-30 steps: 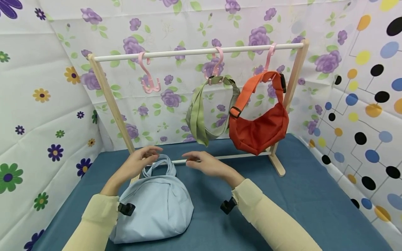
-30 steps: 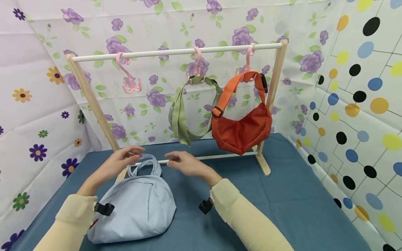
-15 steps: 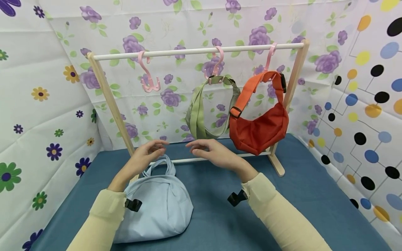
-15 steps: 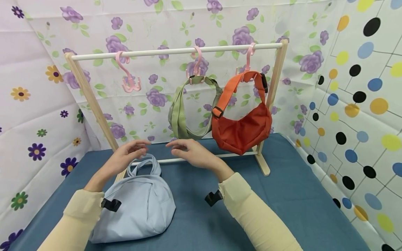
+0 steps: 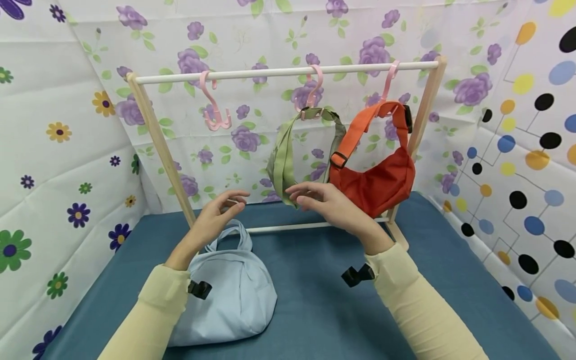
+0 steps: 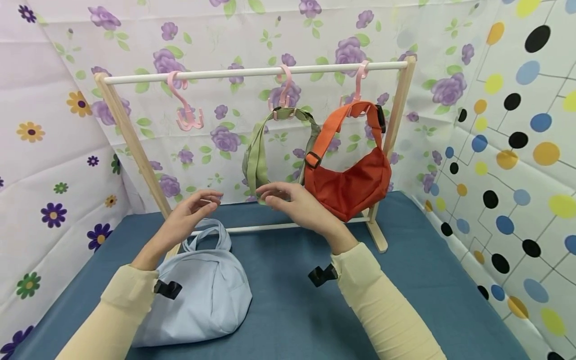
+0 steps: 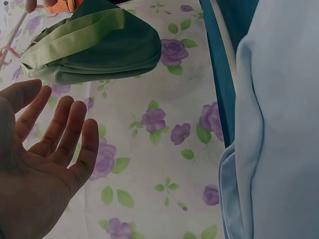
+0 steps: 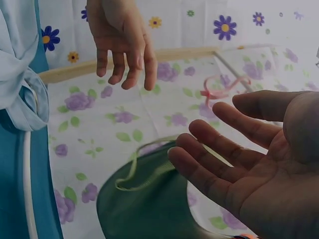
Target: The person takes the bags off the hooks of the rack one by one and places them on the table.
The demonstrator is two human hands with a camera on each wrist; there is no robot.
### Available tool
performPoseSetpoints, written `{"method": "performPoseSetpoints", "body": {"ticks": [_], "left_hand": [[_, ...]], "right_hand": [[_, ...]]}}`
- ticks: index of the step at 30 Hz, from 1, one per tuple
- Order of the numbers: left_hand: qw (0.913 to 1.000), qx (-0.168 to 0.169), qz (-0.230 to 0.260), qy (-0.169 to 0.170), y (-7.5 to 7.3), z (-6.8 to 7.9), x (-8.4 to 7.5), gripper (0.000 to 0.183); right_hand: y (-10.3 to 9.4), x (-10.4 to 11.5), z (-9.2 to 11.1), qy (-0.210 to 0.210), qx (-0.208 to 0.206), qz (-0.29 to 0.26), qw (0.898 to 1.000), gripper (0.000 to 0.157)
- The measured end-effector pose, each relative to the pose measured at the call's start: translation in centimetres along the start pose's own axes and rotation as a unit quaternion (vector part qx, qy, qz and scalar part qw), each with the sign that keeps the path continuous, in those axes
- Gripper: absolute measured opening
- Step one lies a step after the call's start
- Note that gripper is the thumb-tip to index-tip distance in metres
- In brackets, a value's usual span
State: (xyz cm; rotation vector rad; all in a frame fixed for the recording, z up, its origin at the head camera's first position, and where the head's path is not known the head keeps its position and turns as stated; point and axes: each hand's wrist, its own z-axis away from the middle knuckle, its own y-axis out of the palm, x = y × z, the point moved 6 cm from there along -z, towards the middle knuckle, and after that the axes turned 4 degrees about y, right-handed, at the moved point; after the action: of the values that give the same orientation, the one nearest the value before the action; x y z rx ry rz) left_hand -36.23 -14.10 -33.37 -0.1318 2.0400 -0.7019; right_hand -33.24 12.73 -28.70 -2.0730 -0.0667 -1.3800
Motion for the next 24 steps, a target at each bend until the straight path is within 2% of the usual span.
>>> {"method": "performPoseSetpoints", "body": {"ticks": [6, 13, 24], "left_hand": [[0.9989, -0.021, 0.030, 0.028, 0.6, -0.5, -1.3, 0.037], [0.9966, -0.048, 0.041, 0.053, 0.8, -1.2, -2.5, 0.039], [0.9904, -0.087, 0.056, 0.092, 1.5, -2.5, -4.1, 0.037]], "right_hand": [[-1.7, -0.1, 0.3, -0.013, -0.016, -0.030, 0.999, 0.034], [-3.4, 0.5, 0.8, -0.013, -0.038, -0.055, 0.998, 0.032], [-6.0, 1.0, 1.1, -0.012, -0.086, -0.033, 0.996, 0.034]]}}
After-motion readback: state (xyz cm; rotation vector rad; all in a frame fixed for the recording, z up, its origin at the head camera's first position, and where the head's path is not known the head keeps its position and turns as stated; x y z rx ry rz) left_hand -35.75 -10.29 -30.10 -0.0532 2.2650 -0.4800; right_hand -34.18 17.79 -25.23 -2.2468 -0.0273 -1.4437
